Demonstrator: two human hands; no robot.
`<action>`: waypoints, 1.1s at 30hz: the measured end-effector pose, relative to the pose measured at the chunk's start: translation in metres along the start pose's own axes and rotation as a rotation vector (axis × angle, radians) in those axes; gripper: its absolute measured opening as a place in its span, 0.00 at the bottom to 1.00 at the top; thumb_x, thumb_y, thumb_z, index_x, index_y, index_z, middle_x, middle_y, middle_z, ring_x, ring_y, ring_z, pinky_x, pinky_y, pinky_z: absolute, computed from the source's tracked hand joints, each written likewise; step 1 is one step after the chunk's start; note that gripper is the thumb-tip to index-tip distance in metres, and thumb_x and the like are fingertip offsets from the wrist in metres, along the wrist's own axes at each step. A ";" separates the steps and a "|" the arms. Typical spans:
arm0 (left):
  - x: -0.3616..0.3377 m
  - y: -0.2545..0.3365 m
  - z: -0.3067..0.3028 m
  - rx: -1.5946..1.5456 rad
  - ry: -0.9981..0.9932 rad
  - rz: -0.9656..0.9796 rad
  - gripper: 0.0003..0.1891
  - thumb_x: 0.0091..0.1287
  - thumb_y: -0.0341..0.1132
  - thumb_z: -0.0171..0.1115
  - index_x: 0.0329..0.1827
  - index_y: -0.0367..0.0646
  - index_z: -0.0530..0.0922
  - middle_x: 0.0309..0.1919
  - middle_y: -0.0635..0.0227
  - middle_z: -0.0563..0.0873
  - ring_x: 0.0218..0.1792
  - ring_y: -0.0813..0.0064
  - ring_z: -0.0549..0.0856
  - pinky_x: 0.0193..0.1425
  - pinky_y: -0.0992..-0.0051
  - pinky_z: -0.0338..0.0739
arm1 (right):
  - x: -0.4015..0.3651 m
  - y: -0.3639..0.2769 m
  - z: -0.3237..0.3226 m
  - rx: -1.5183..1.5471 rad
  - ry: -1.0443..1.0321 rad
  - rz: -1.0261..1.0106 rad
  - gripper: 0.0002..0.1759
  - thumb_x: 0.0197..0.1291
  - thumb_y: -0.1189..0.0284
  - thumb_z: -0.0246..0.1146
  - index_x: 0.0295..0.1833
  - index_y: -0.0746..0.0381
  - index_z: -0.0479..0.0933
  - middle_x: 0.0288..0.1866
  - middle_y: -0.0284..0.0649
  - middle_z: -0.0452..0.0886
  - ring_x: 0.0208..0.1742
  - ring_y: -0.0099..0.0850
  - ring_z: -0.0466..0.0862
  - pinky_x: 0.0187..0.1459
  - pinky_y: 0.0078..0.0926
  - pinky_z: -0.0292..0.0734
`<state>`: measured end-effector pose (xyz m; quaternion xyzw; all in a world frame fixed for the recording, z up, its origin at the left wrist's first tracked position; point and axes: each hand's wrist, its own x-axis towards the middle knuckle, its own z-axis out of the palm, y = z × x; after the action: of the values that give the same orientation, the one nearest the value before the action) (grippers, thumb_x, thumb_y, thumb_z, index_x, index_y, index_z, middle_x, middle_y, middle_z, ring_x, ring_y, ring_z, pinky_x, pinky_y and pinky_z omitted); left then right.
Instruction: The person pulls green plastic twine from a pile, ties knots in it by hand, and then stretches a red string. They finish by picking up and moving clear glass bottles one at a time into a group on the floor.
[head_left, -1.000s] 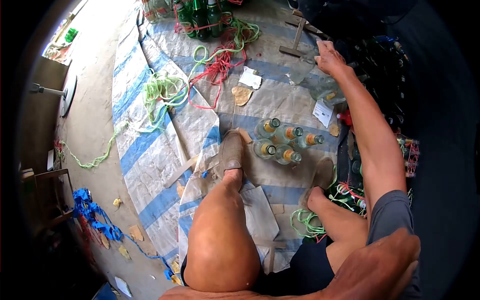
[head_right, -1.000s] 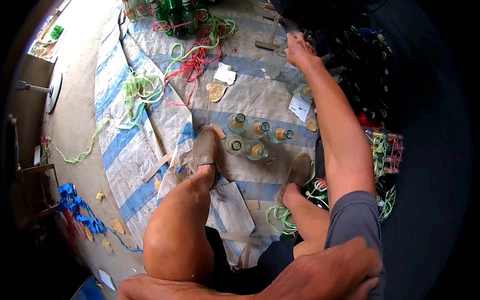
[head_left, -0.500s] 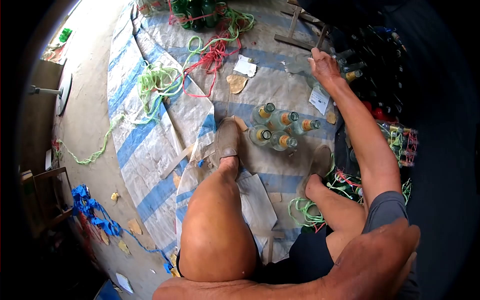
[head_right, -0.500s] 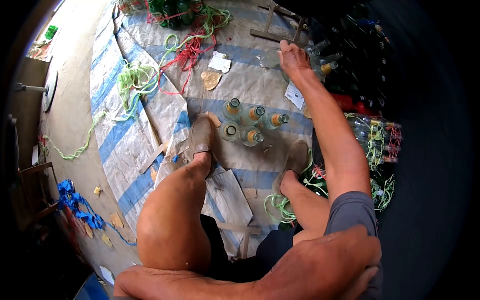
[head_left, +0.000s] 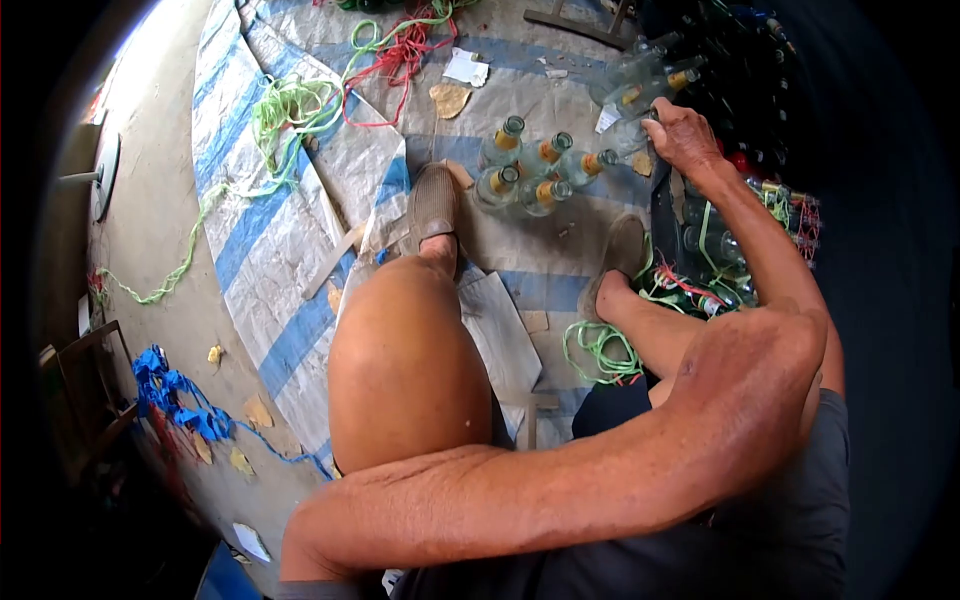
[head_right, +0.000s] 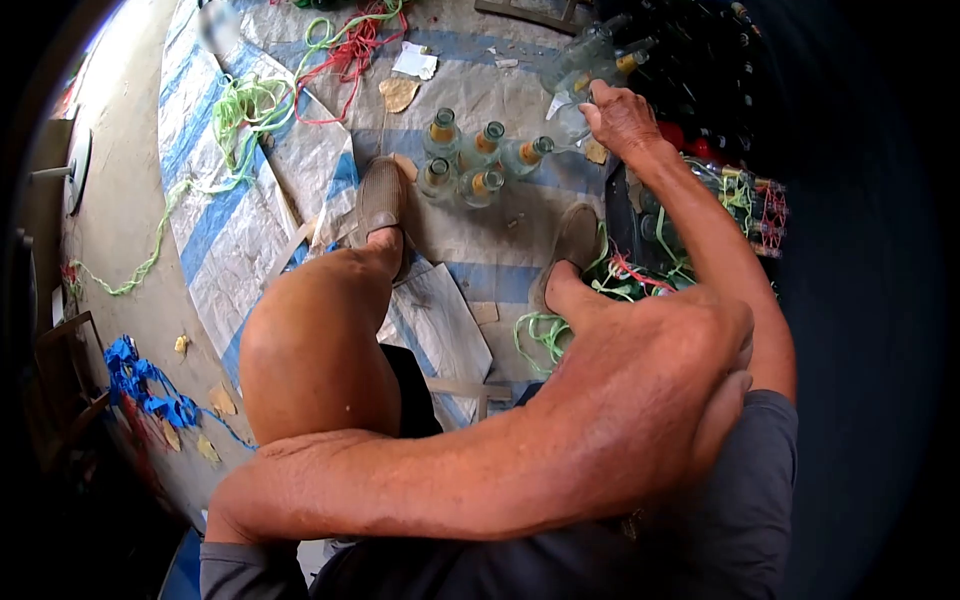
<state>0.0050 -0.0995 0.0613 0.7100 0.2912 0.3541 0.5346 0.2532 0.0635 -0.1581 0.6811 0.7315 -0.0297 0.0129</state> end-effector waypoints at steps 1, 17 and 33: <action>-0.001 0.000 0.000 -0.001 -0.003 -0.001 0.15 0.68 0.35 0.62 0.54 0.37 0.78 0.32 0.51 0.88 0.33 0.54 0.91 0.38 0.60 0.83 | -0.009 -0.001 -0.004 -0.003 -0.019 0.001 0.15 0.69 0.60 0.64 0.48 0.61 0.77 0.39 0.58 0.86 0.46 0.61 0.86 0.47 0.54 0.82; -0.001 0.002 0.002 -0.005 -0.031 -0.020 0.13 0.68 0.35 0.63 0.51 0.36 0.78 0.31 0.49 0.87 0.32 0.52 0.90 0.38 0.59 0.82 | -0.105 -0.039 0.013 0.249 -0.129 -0.092 0.16 0.64 0.62 0.70 0.47 0.63 0.77 0.36 0.57 0.85 0.41 0.60 0.86 0.42 0.52 0.80; 0.003 -0.001 0.006 -0.028 -0.048 -0.024 0.13 0.67 0.34 0.63 0.48 0.35 0.79 0.30 0.48 0.86 0.32 0.50 0.90 0.37 0.58 0.82 | -0.100 -0.072 0.024 0.345 -0.105 -0.235 0.18 0.65 0.63 0.71 0.53 0.62 0.79 0.38 0.52 0.85 0.42 0.54 0.87 0.42 0.44 0.81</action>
<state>0.0115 -0.1004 0.0601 0.7073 0.2818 0.3344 0.5554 0.1879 -0.0422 -0.1739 0.5808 0.7882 -0.1914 -0.0693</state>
